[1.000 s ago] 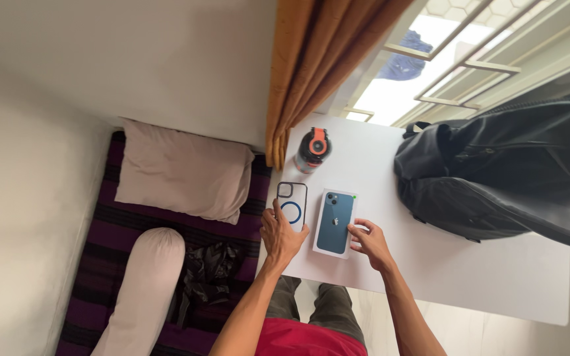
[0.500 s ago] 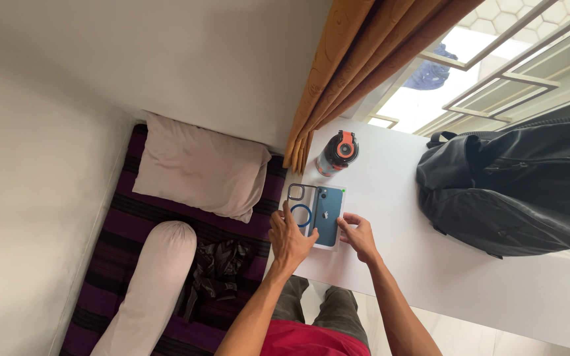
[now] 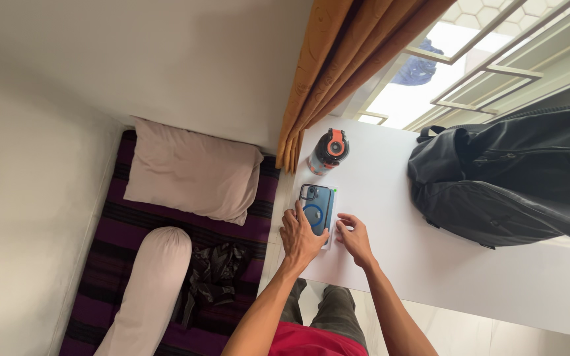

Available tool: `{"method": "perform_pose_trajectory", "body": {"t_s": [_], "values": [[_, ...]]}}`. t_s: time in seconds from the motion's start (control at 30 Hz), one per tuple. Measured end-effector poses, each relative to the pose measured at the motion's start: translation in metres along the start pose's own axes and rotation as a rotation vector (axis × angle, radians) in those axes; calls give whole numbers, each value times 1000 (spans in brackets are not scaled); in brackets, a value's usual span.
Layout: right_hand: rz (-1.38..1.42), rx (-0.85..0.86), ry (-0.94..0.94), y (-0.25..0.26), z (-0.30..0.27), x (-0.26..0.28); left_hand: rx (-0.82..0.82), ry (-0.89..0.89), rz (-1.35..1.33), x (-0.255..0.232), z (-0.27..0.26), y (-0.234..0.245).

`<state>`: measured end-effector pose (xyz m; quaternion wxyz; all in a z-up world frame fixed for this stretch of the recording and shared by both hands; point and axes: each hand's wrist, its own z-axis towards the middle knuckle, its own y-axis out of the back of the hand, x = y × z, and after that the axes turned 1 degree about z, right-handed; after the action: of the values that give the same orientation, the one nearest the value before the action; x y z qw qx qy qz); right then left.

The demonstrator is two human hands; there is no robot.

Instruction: The person packs a backpack on a small white table. They handle a phone and its case, coil charging cables, place a computer mouse and a small round container on the table, open the backpack's compartments, and zip and adjust the bag.

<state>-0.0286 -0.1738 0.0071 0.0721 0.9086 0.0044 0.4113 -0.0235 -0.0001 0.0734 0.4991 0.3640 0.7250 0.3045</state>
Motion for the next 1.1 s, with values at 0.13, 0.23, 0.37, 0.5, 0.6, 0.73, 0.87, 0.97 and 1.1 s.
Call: {"method": "perform_pose_trajectory", "body": {"t_s": [0.13,0.23,0.37,0.5,0.6,0.73,0.87,0.97,1.1], "values": [[-299,-69,164,16,-13,-4,1,-7,25,-5,4,-10],[-508,-125,297,26,-22,-7,8,0,56,-9,5,-15],[-873,-186,428,32,-35,-8,5,14,86,-12,7,-19],[-1112,-147,322,30,-46,-4,-12,9,106,-12,7,-20],[-1065,-163,364,28,-49,-3,17,21,108,-13,6,-18],[-1066,-153,373,29,-49,-5,15,11,127,-16,3,-14],[-1079,-137,369,31,-49,-6,-73,-58,139,-15,-4,-9],[-1094,-105,326,31,-53,-2,-79,-105,176,-13,-13,-3],[-1163,-103,306,37,-69,14,-104,-241,207,-15,-27,11]]}}
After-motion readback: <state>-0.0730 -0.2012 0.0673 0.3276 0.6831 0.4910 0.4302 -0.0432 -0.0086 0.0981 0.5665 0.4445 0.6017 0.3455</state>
